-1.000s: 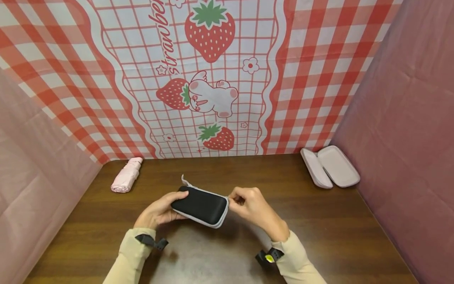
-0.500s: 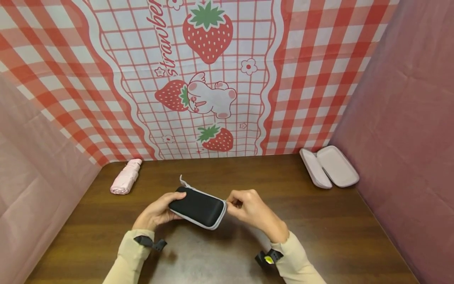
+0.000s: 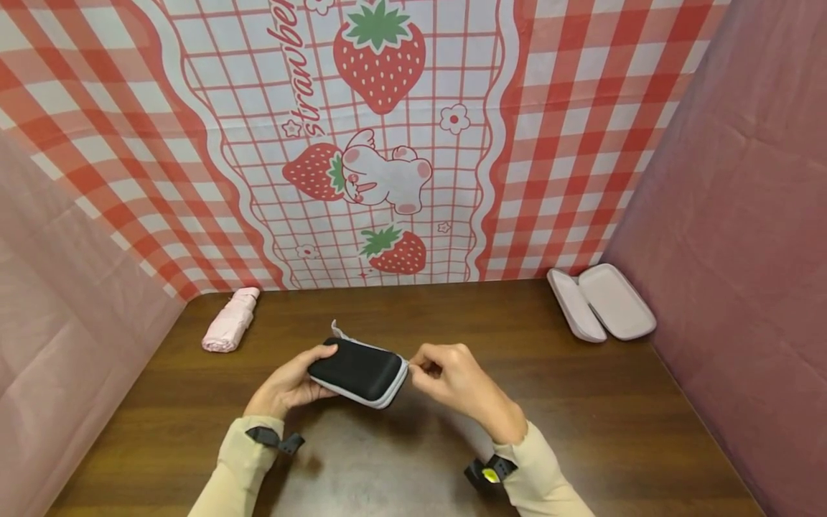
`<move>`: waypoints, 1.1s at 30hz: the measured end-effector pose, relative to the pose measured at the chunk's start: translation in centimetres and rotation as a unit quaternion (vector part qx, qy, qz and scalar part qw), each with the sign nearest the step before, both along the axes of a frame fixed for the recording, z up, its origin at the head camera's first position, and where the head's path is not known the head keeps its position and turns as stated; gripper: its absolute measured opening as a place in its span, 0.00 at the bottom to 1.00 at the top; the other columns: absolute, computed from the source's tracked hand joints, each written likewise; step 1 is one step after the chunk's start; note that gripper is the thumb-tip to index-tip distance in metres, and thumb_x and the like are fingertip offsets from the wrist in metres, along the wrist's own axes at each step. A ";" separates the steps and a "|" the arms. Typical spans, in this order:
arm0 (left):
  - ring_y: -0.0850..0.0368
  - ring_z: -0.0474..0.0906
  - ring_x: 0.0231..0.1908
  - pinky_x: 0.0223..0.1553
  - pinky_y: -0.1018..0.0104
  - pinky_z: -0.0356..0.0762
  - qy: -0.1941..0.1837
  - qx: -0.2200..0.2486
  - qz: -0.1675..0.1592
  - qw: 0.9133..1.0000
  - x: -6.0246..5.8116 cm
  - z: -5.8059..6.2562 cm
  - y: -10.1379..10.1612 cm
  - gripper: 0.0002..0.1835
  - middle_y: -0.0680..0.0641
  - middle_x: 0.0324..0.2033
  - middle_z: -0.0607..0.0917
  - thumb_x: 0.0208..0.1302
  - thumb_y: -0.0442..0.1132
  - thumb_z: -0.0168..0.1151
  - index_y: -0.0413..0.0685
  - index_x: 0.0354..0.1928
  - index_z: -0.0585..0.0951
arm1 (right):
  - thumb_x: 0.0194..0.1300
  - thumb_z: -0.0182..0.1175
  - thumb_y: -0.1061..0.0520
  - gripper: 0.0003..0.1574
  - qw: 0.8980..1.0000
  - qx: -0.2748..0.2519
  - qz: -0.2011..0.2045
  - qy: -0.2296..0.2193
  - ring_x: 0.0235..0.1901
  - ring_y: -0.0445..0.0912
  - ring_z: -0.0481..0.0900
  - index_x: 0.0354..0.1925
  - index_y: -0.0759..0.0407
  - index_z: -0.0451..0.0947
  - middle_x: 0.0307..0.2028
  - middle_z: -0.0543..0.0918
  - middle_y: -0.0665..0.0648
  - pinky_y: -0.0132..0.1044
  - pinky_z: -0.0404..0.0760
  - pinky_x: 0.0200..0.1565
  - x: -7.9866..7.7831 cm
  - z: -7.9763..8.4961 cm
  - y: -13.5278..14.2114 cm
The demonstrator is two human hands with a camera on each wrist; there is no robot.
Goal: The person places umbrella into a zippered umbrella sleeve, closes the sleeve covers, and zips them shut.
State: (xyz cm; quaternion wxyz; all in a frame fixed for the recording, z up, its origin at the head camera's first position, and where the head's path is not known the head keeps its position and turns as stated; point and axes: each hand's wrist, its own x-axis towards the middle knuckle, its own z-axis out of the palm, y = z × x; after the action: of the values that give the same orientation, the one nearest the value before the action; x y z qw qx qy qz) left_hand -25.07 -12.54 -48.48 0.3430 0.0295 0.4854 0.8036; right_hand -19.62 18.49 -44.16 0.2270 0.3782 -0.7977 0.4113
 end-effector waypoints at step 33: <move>0.54 0.87 0.41 0.42 0.58 0.86 -0.003 0.017 0.030 0.999 -0.2 0.3 0.3 0.12 0.48 0.40 0.89 0.79 0.41 0.50 0.47 0.47 0.83 | 0.51 0.68 0.70 0.15 1.000 -0.007 0.000 0.008 0.21 0.31 0.71 0.26 0.49 0.82 0.21 0.80 0.43 0.21 0.70 0.23 0.2 0.3 -0.2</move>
State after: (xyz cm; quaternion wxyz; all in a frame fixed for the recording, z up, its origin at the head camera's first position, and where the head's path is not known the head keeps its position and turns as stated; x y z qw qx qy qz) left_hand -25.25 -12.24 -48.19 0.3200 0.0183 0.4711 0.8218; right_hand -19.39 18.27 -43.87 0.2354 0.3801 -0.7931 0.4137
